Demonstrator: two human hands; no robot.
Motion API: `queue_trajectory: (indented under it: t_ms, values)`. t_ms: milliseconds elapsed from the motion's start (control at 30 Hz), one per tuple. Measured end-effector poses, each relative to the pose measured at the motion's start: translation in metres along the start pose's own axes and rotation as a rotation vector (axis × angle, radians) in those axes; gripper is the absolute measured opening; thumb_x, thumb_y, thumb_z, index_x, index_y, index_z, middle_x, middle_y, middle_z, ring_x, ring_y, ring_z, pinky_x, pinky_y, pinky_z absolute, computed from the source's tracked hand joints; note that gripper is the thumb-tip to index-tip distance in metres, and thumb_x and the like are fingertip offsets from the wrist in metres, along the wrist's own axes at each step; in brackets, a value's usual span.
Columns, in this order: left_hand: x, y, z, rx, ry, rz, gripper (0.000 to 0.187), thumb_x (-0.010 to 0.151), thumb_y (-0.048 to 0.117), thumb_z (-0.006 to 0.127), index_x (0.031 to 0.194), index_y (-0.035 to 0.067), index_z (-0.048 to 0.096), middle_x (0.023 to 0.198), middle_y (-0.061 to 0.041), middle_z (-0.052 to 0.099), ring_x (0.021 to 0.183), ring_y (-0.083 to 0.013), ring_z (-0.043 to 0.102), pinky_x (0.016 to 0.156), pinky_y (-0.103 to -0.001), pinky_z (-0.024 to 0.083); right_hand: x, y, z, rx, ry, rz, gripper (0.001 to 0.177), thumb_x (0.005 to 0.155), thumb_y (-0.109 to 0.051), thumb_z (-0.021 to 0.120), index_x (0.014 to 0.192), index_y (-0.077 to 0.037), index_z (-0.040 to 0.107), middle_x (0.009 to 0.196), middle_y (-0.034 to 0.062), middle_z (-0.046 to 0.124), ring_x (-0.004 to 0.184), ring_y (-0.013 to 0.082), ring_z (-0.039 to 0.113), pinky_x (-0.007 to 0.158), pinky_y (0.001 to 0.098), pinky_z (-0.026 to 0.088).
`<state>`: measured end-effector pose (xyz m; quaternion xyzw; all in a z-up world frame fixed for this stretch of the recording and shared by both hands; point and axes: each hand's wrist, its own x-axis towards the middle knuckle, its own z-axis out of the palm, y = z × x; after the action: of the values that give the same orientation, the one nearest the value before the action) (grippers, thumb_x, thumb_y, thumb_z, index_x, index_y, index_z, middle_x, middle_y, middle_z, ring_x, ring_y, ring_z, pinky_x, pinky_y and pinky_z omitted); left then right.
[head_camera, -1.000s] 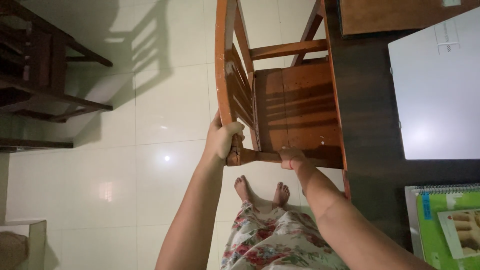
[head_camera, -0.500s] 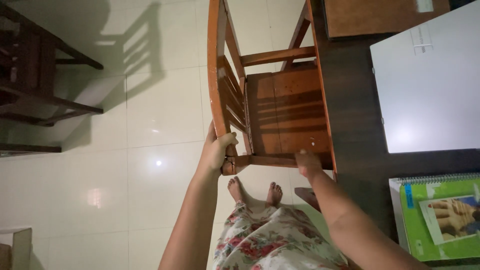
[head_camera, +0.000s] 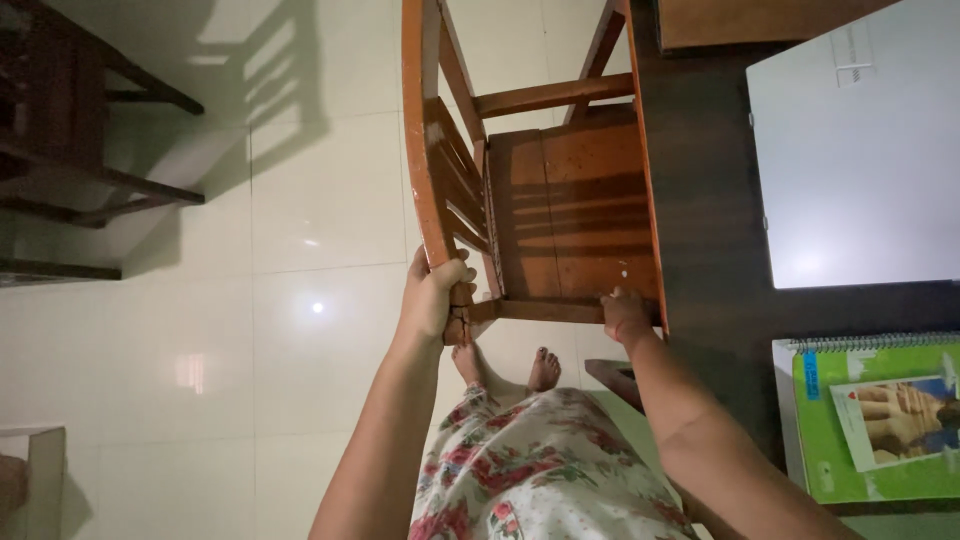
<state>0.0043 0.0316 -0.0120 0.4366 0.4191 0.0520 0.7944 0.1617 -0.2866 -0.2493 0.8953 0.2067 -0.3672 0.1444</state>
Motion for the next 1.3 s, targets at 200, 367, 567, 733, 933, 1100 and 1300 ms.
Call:
queue_trajectory:
  t_ms: [200,367,567,733,933,1100,1300]
  values:
    - [-0.002,0.007,-0.005,0.023,-0.055,0.035,0.062,0.075,0.009,0.063,0.134,0.000,0.049,0.111,-0.012,0.063,0.084,-0.0180,0.064,0.073,-0.033,0.056,0.000,0.002,0.006,-0.110,0.024,-0.070,0.042,0.089,-0.005,0.062,0.130,-0.016,0.067,0.145,0.0102,0.052,0.133,0.0368,0.049,0.112,0.0430,0.045]
    - [-0.051,0.040,0.019,0.152,-0.006,0.031,0.082,0.075,0.006,0.064,0.150,0.008,0.033,0.111,-0.015,0.061,0.087,-0.0221,0.063,0.072,-0.037,0.056,-0.009,-0.002,-0.003,-0.023,0.048,-0.035,0.046,0.088,-0.007,0.064,0.132,-0.019,0.064,0.145,0.0075,0.052,0.135,0.0348,0.048,0.112,0.0459,0.044]
    - [-0.054,0.019,0.016,0.411,0.056,0.335,0.102,0.072,-0.009,0.059,0.162,0.011,0.017,0.123,-0.014,0.061,0.100,-0.0204,0.063,0.083,-0.031,0.056,-0.018,-0.010,-0.019,-0.006,0.008,-0.011,0.055,0.086,-0.007,0.064,0.139,-0.021,0.058,0.148,0.0068,0.046,0.136,0.0374,0.043,0.111,0.0474,0.042]
    - [-0.035,0.033,0.021,0.382,0.088,0.416,0.098,0.071,-0.015,0.055,0.163,0.007,0.029,0.122,-0.017,0.059,0.105,-0.0223,0.059,0.084,-0.032,0.053,-0.002,-0.008,-0.012,-0.041,0.004,-0.066,0.050,0.087,-0.008,0.063,0.135,-0.020,0.064,0.148,0.0086,0.049,0.137,0.0354,0.046,0.116,0.0441,0.042]
    - [-0.033,0.033,0.026,0.335,0.043,0.401,0.098,0.069,-0.015,0.052,0.160,0.009,0.027,0.127,-0.012,0.058,0.101,-0.0194,0.059,0.080,-0.030,0.054,0.043,0.004,0.019,-0.061,0.009,-0.079,0.049,0.087,-0.007,0.065,0.136,-0.011,0.061,0.149,0.0100,0.048,0.140,0.0365,0.043,0.117,0.0433,0.040]
    - [-0.035,0.023,0.021,0.361,-0.018,0.380,0.102,0.073,-0.012,0.058,0.162,0.011,0.015,0.135,-0.017,0.056,0.102,-0.0219,0.059,0.082,-0.031,0.054,0.134,0.019,0.051,-0.050,-0.065,-0.285,0.064,0.081,-0.006,0.070,0.141,-0.017,0.053,0.147,0.0182,0.046,0.137,0.0346,0.043,0.113,0.0447,0.039]
    - [-0.013,0.026,0.005,0.184,-0.130,0.267,0.102,0.080,-0.005,0.066,0.162,0.013,0.008,0.152,-0.016,0.044,0.121,-0.0218,0.059,0.088,-0.034,0.058,0.030,-0.122,-0.219,1.535,0.315,-0.266,0.057,0.099,-0.018,0.065,0.150,-0.008,0.043,0.116,0.0269,0.069,0.084,0.0174,0.066,0.082,0.0356,0.057]
